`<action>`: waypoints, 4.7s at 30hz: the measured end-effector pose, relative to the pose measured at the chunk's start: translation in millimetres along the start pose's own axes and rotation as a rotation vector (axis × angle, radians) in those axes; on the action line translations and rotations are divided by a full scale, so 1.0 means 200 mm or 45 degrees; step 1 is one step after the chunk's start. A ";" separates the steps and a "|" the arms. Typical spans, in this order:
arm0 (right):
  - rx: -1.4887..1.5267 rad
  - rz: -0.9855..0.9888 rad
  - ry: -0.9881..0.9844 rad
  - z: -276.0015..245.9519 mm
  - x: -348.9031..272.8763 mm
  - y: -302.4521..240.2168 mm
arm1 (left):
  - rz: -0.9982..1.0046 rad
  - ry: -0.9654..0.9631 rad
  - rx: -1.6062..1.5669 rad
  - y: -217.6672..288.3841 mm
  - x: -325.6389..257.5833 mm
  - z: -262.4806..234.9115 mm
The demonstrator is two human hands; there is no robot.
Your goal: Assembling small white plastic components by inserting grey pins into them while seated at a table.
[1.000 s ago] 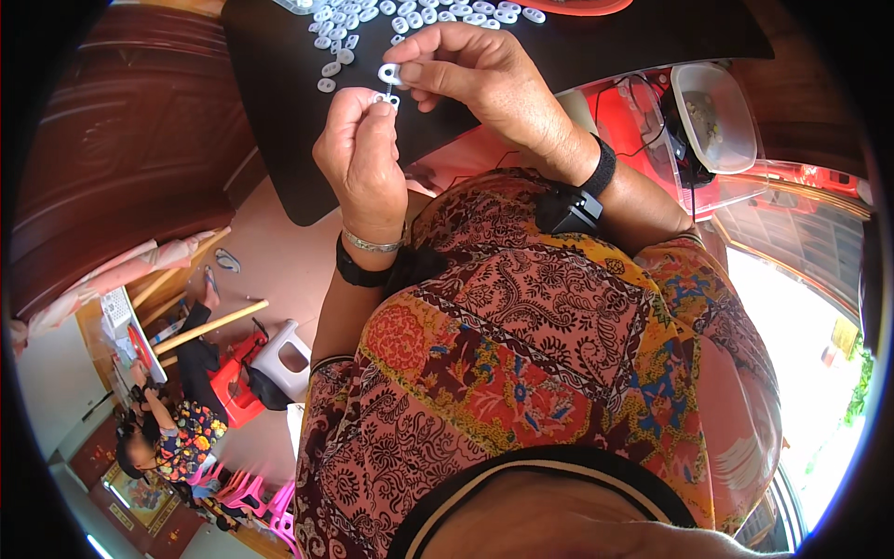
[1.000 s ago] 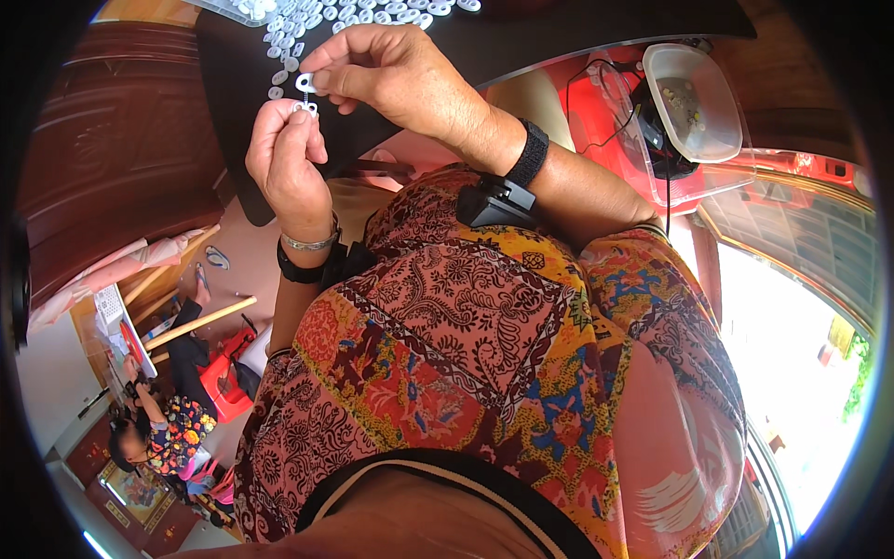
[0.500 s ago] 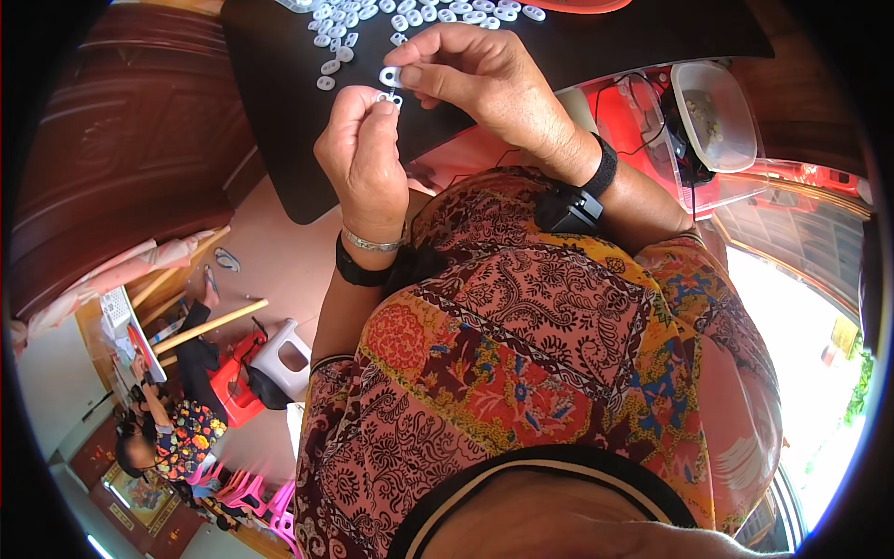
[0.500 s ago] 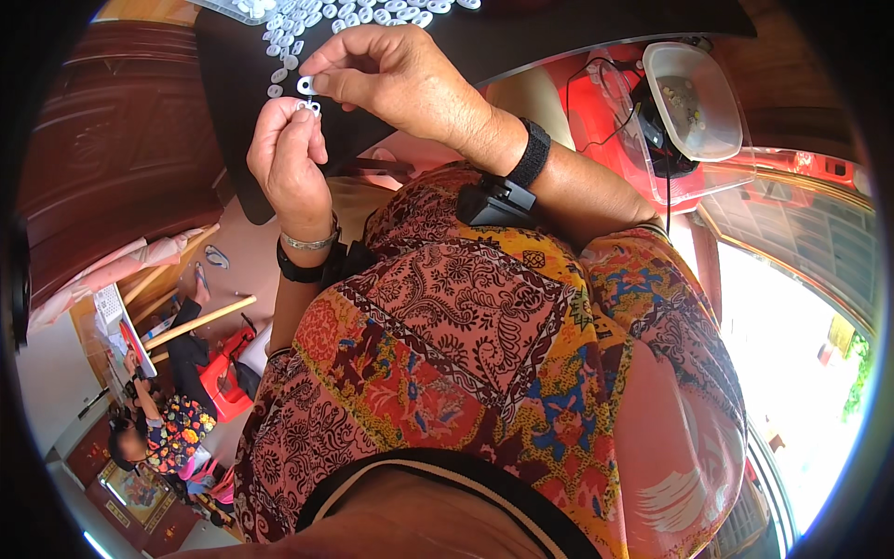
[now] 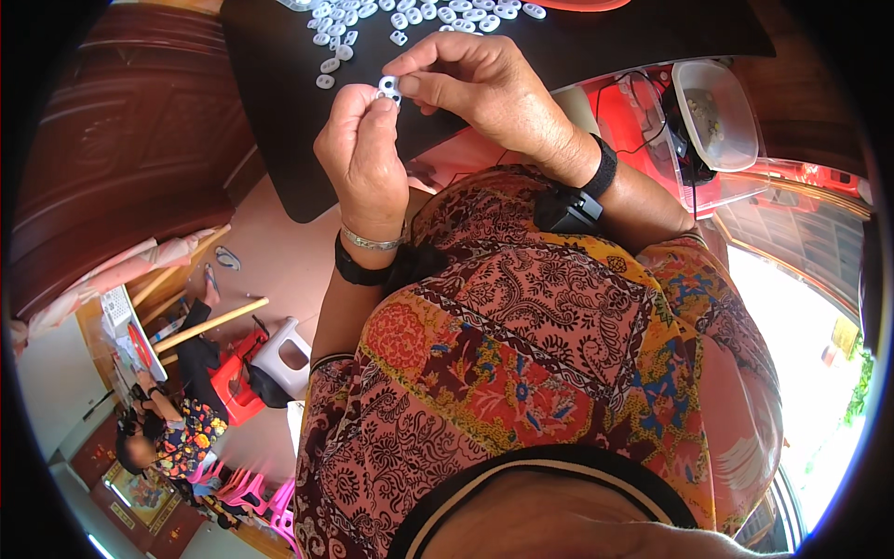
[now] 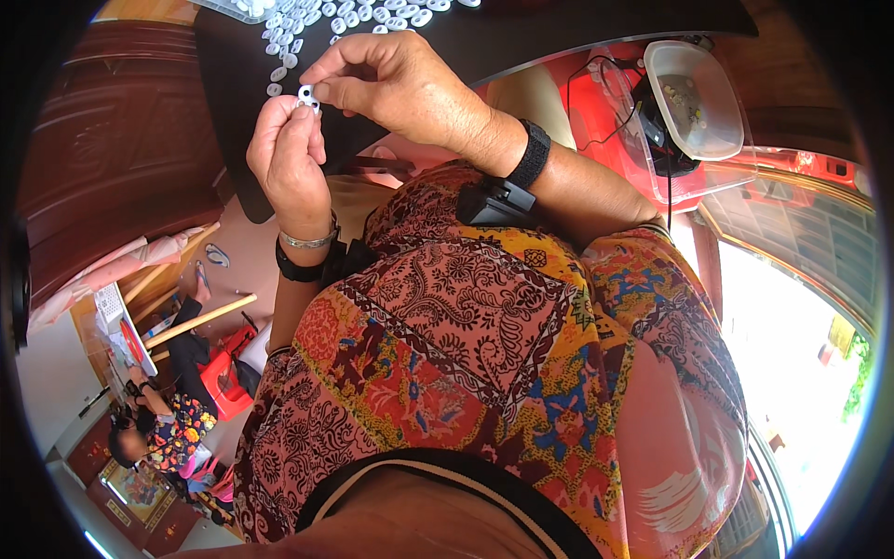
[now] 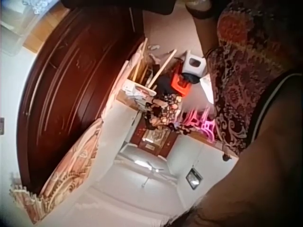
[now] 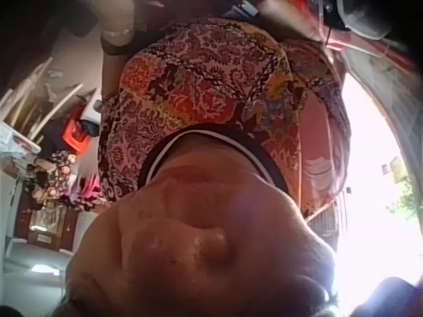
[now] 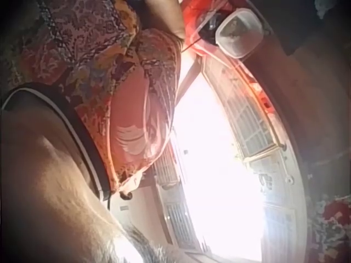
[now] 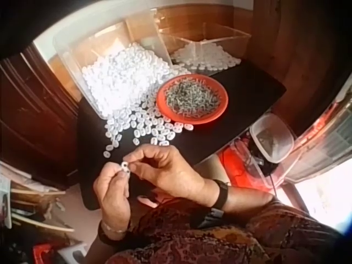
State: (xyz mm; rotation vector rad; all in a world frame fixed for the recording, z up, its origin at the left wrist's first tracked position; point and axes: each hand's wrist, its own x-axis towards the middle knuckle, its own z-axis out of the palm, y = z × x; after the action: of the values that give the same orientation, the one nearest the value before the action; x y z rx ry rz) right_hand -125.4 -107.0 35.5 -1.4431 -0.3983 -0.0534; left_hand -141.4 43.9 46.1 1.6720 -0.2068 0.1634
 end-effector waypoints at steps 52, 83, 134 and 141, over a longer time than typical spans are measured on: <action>0.348 0.102 -0.171 -0.06 -0.04 -0.13 | 0.721 -0.244 0.395 0.00 0.03 -0.04; -0.034 -0.035 -0.075 -0.03 -0.06 -0.06 | 0.017 -0.229 -0.172 -0.01 0.03 0.00; 0.248 0.007 0.080 0.02 -0.03 -0.10 | 0.420 0.017 0.228 -0.01 0.02 0.11; -0.078 0.219 -0.195 -0.13 0.12 -0.30 | 0.353 -0.007 0.241 0.00 -0.01 0.06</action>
State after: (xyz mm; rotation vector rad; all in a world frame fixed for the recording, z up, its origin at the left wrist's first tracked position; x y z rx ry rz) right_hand -113.6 -136.4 97.7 -1.5422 -0.3987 0.1855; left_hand -143.5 32.3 45.3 1.8268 -0.4388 0.3965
